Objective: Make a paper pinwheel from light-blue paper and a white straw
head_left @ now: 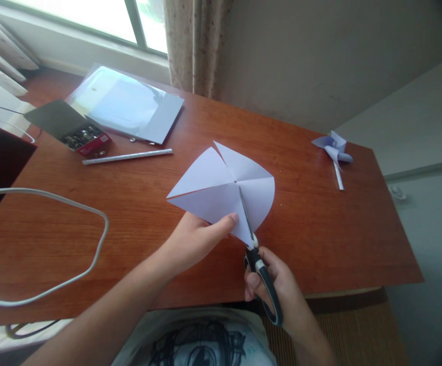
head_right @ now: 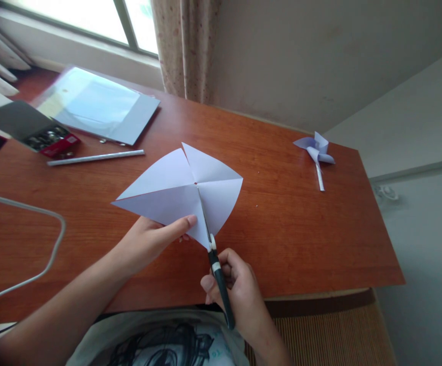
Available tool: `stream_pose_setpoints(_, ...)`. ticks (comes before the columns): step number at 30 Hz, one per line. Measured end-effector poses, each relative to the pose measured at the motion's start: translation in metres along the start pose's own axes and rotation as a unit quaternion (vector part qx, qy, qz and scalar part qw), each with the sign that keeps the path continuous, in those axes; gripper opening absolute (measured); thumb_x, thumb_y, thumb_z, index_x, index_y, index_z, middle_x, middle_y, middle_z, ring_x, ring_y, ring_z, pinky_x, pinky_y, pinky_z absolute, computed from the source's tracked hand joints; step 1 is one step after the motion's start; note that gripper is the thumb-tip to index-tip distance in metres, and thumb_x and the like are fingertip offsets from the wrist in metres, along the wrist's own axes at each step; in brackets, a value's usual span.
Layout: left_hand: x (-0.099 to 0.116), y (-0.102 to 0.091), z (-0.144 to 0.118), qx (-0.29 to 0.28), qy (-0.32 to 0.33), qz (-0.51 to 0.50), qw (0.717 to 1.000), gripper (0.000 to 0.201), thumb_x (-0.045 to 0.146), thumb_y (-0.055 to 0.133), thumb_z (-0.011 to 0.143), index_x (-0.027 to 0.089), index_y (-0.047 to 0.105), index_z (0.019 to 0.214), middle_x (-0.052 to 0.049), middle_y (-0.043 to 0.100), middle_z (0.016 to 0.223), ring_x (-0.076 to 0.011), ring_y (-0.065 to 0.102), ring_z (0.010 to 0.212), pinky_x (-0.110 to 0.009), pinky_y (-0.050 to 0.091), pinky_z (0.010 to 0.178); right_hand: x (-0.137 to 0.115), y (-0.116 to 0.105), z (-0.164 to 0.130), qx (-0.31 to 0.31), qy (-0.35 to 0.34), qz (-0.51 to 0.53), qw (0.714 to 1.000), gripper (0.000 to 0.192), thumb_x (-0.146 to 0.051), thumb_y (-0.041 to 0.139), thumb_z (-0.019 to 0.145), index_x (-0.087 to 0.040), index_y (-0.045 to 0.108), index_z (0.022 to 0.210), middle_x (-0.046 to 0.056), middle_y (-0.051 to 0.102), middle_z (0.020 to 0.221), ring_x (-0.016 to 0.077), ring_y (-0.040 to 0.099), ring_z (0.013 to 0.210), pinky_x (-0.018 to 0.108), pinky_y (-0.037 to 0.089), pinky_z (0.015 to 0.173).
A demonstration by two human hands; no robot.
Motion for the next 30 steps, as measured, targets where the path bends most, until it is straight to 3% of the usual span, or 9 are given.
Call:
stream_pose_setpoints(12,0.001,-0.003,0.002,0.015,0.013,-0.015,1.0,0.019,0.035,0.07,0.081,0.016,0.067,0.078,-0.003,0.071,0.074,-0.0185,0.065,0.071,-0.026,0.051,0.064,0.008,0.003,0.0,-0.025,-0.005,0.054,0.998,0.069,-0.077,0.081,0.063,-0.023,0.051,0.094,-0.006,0.053,0.068,0.011,0.051,0.057,0.023,0.042,0.055)
stream_pose_setpoints(19,0.004,-0.004,0.001,0.024,0.022,-0.043,0.999,0.016,0.032,0.071,0.082,0.016,0.068,0.082,-0.001,0.069,0.073,-0.0153,0.061,0.066,-0.024,0.048,0.062,-0.02,0.009,-0.011,-0.073,-0.057,-0.027,0.995,0.058,-0.078,0.062,0.082,-0.022,0.052,0.092,0.0,0.055,0.081,0.0149,0.05,0.069,0.028,0.042,0.064)
stream_pose_setpoints(25,-0.001,-0.017,-0.001,0.072,0.03,-0.103,0.992,0.017,0.03,0.076,0.08,0.016,0.067,0.078,0.0,0.065,0.069,-0.0129,0.056,0.063,-0.023,0.046,0.058,-0.021,0.005,-0.019,-0.093,-0.042,-0.052,0.993,0.063,-0.083,0.059,0.08,-0.022,0.053,0.096,0.003,0.058,0.087,0.0161,0.051,0.071,0.03,0.041,0.067)
stream_pose_setpoints(27,-0.003,-0.021,-0.001,0.084,0.038,-0.133,0.987,0.02,0.032,0.076,0.08,0.015,0.067,0.076,0.0,0.064,0.068,-0.013,0.055,0.063,-0.023,0.046,0.058,-0.012,-0.003,-0.023,-0.1,-0.018,-0.051,0.994,0.066,-0.084,0.062,0.076,-0.022,0.055,0.097,0.003,0.06,0.085,0.0161,0.052,0.071,0.029,0.04,0.065)
stream_pose_setpoints(30,-0.001,-0.023,-0.002,0.095,0.035,-0.185,0.978,0.02,0.03,0.078,0.075,0.015,0.065,0.072,0.0,0.061,0.066,-0.0127,0.055,0.061,-0.023,0.046,0.056,0.002,-0.022,-0.029,-0.12,0.007,-0.031,0.992,0.069,-0.076,0.082,0.062,-0.021,0.059,0.098,0.004,0.066,0.084,0.0154,0.054,0.069,0.027,0.039,0.062)
Point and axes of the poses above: each hand's wrist, its own z-axis towards the middle knuckle, its own y-axis out of the palm, x = y × z, the point moved 7 cm from there along z, towards the middle knuckle
